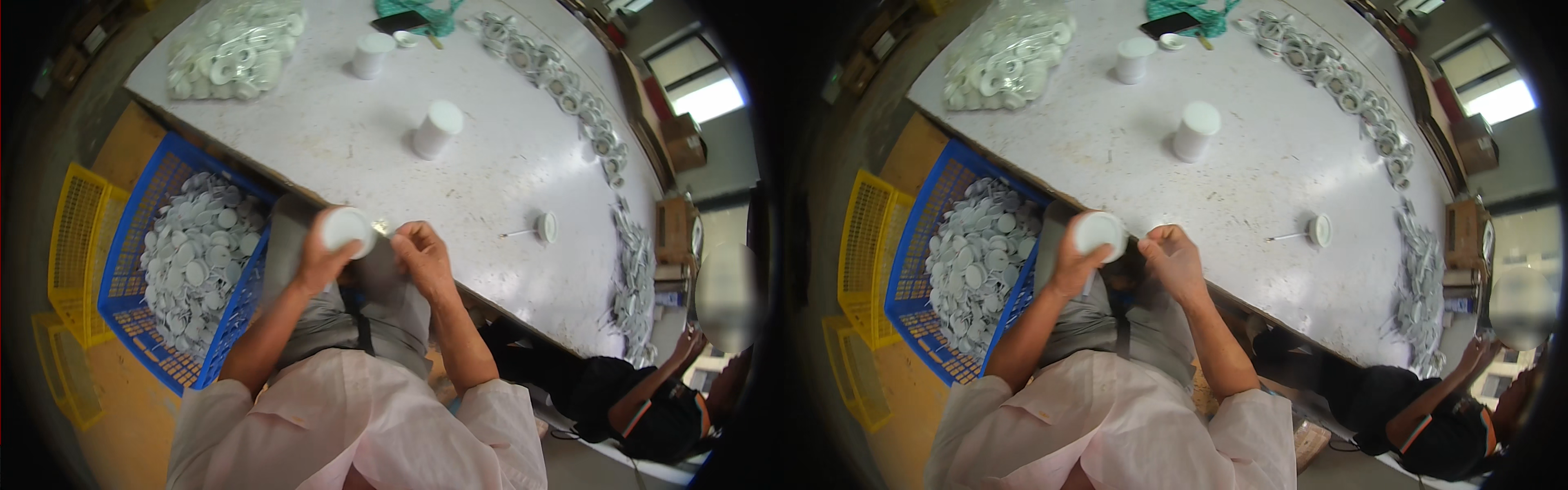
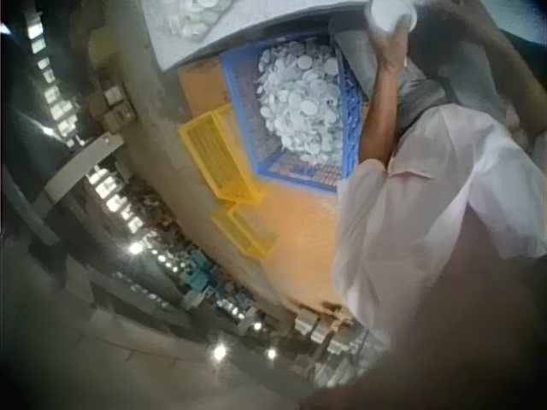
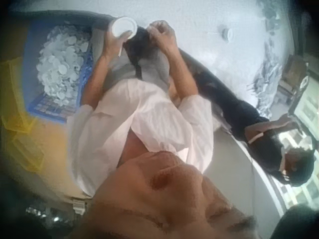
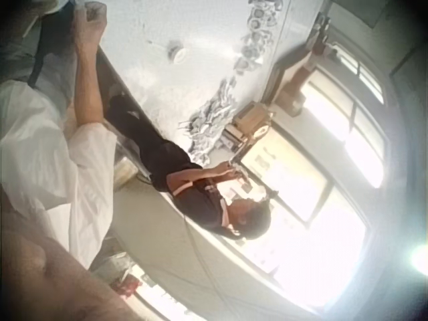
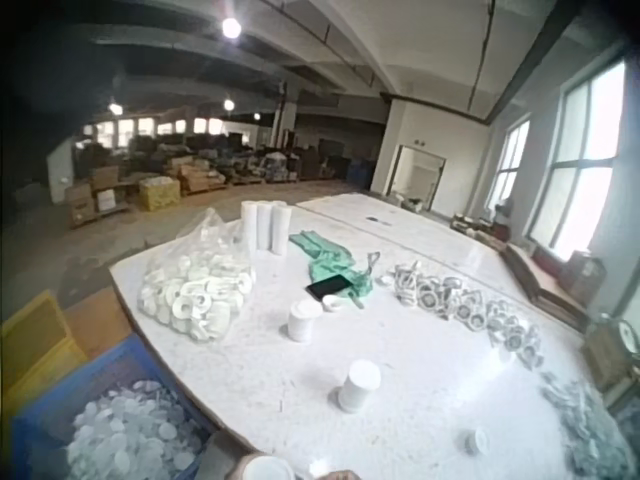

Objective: The person assembles light fixtures by taking lamp bases from a basket, taking circular covers from a stack, pressing each cover onto a base by hand, and placing the assembled lights onto the table.

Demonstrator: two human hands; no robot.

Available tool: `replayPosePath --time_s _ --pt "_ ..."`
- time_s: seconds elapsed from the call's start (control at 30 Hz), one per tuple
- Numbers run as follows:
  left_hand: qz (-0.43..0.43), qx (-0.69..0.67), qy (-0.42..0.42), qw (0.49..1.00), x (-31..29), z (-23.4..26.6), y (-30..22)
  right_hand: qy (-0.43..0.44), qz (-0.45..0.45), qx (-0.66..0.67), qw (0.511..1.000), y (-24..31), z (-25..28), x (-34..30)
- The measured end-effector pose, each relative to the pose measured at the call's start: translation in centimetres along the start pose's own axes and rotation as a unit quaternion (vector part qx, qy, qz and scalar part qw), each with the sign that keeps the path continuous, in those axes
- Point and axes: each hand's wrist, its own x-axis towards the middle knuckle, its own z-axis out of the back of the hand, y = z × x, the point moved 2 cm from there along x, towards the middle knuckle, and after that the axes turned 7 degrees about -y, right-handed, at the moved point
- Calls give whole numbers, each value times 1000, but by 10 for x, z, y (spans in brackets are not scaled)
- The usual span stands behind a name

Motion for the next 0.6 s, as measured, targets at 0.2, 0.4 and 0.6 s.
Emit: replayPosePath --time_s 0.2,0.4,0.6 --pt "1 -17 -207 978 -13 152 2 -457 431 -290 722 -7 165 51" --pt "136 29 -376 916 -37 331 99 -329 301 -777 445 -84 387 88" --pt "211 -49 -528 821 -163 427 134 -434 187 -255 844 -40 256 73"
